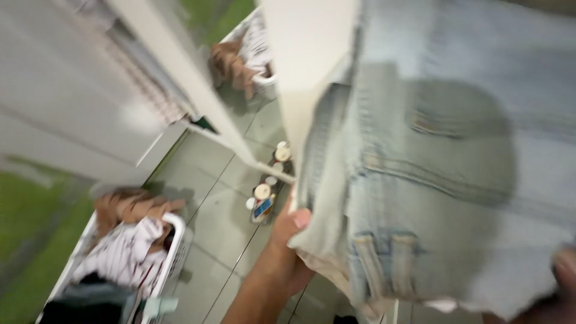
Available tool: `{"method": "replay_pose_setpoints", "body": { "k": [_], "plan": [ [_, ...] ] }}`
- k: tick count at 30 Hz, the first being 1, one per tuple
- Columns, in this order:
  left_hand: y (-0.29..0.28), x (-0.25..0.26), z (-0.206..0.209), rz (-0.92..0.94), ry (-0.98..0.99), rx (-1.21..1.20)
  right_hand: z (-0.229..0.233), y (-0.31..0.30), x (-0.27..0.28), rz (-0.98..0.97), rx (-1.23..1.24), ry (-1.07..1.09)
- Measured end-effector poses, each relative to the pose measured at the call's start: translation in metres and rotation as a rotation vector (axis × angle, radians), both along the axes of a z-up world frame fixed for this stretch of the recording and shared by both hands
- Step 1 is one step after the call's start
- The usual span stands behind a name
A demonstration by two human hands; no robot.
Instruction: The person wipes the inside of a white closet shelf with a yellow cloth. Then, the person picks up folded clothes from a laundry basket and places them into the closet shelf.
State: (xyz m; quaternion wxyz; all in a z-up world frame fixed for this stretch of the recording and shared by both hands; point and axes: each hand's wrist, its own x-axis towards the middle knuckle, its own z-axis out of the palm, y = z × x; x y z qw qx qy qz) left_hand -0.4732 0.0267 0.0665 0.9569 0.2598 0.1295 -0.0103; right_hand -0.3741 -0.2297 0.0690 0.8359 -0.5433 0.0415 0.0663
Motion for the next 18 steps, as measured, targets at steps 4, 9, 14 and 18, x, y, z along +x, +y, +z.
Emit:
{"method": "replay_pose_setpoints", "body": {
  "k": [4,9,14,18],
  "plan": [
    [0.014,-0.056,-0.002,0.011,0.000,0.005,-0.012,0.030,-0.031,0.094,-0.001,0.042],
    [0.039,-0.134,-0.006,0.102,0.070,-0.036,-0.014,0.076,-0.072,0.200,-0.009,0.097],
    [0.070,-0.217,-0.023,0.413,0.012,-0.074,-0.034,0.133,-0.122,0.354,-0.008,0.164],
    [0.106,-0.296,-0.062,0.617,0.047,-0.017,-0.050,0.195,-0.162,0.549,-0.012,0.188]
  ]
}}
